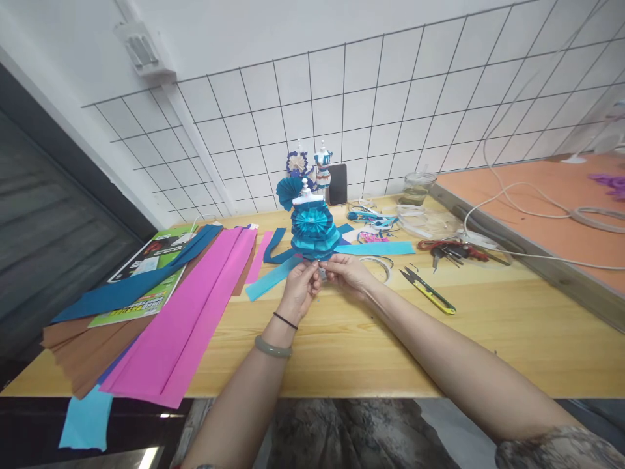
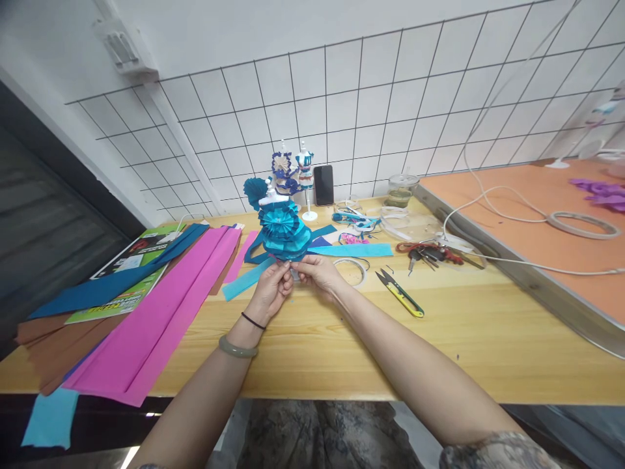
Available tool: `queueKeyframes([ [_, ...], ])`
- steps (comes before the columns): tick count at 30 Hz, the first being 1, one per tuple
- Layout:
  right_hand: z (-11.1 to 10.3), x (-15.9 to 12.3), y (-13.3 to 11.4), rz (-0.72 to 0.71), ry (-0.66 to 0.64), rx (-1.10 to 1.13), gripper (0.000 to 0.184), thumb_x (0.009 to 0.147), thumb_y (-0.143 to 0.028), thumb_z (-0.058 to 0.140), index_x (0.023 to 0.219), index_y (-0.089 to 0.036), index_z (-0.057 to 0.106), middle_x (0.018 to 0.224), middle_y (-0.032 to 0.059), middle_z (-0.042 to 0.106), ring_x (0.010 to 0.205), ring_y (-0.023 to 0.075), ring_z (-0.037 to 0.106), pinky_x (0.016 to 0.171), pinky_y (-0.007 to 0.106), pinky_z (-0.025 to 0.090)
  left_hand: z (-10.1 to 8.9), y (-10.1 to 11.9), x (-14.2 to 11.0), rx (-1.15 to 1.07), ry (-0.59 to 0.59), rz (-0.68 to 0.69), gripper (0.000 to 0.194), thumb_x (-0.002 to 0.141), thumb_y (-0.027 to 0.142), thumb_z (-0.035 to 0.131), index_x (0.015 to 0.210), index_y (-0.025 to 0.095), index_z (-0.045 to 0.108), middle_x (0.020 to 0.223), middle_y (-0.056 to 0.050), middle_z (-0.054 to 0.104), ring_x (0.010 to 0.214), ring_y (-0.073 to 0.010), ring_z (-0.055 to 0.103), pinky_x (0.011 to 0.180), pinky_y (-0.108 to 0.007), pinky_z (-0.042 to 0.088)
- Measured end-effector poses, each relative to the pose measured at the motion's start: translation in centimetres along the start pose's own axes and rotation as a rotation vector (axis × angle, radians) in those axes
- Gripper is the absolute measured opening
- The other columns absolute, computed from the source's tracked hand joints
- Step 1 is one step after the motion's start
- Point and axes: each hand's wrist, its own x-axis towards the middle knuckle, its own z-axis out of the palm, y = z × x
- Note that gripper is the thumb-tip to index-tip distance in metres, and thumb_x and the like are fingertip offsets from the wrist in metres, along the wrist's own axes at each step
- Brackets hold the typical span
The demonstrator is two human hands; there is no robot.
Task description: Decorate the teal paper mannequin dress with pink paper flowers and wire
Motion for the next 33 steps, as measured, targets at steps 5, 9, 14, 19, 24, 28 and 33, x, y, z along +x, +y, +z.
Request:
queueKeyframes([
  [5,0.11,-0.06,-0.07,-0.019,0.007,-0.013,0.022,0.057,-0.027,0.076,0.055,-0.014,0.058,0.046,-0.0046,0.054,0.042,0.0040,0.044,0.045,0.018,0.030,-0.04,-0.06,-0.01,0.028,0.009,0.008,0.030,0.068,0.036,0.065,0.066,0.015,0.044,0.051,0.006,0.045,0.038,-0.0024,0.040,0.034,-0.013,0.021],
  [9,0.13,-0.06,-0.12,-0.010,0.006,-0.004,0.022,0.059,-0.028,0.075,0.055,-0.014,0.058,0.045,-0.0048,0.053,0.041,0.0035,0.042,0.044,0.018,0.030,0.08,0.07,-0.15,0.008,0.000,0.000,0.029,0.066,0.036,0.066,0.069,0.015,0.046,0.051,0.006,0.046,0.038,-0.0031,0.041,0.035,-0.014,0.022],
  [14,-0.06,0.02,-0.11,0.018,0.011,0.023,0.022,0.058,-0.028,0.076,0.056,-0.014,0.059,0.045,-0.0046,0.053,0.040,0.0034,0.042,0.042,0.017,0.030,-0.02,0.45,-0.33,-0.063,0.003,-0.032,0.026,0.065,0.034,0.065,0.071,0.016,0.047,0.051,0.006,0.046,0.038,-0.0041,0.041,0.036,-0.015,0.022],
  [19,-0.36,0.07,0.03,0.037,0.005,0.044,0.019,0.058,-0.027,0.076,0.061,-0.014,0.062,0.048,-0.0042,0.054,0.042,0.0032,0.043,0.043,0.017,0.032,-0.41,0.59,-0.24,-0.173,0.005,-0.097,0.021,0.064,0.025,0.065,0.076,0.015,0.051,0.049,0.006,0.044,0.039,-0.0032,0.040,0.035,-0.014,0.020],
  [24,-0.41,0.01,0.14,0.032,0.008,0.045,0.017,0.058,-0.025,0.076,0.062,-0.015,0.063,0.049,-0.0047,0.054,0.043,0.0033,0.043,0.044,0.017,0.032,-0.43,0.59,-0.31,-0.188,-0.009,-0.114,0.021,0.064,0.023,0.064,0.078,0.014,0.053,0.050,0.006,0.043,0.039,-0.0032,0.039,0.035,-0.014,0.020],
  [28,-0.40,-0.03,0.32,0.008,0.014,0.019,0.020,0.055,-0.023,0.077,0.069,-0.016,0.065,0.059,-0.0043,0.059,0.045,0.0029,0.043,0.047,0.018,0.033,-0.36,0.56,-0.35,-0.171,-0.007,-0.122,0.021,0.063,0.022,0.064,0.078,0.015,0.052,0.050,0.006,0.043,0.039,-0.0033,0.038,0.035,-0.015,0.020],
  [33,-0.23,-0.04,0.46,-0.069,0.045,-0.064,0.024,0.053,-0.027,0.077,0.071,-0.017,0.065,0.065,-0.0026,0.062,0.048,0.0046,0.044,0.048,0.021,0.033,-0.43,0.47,-0.29,-0.176,-0.020,-0.107,0.019,0.063,0.021,0.062,0.078,0.014,0.053,0.049,0.006,0.043,0.039,-0.0034,0.038,0.036,-0.015,0.020],
])
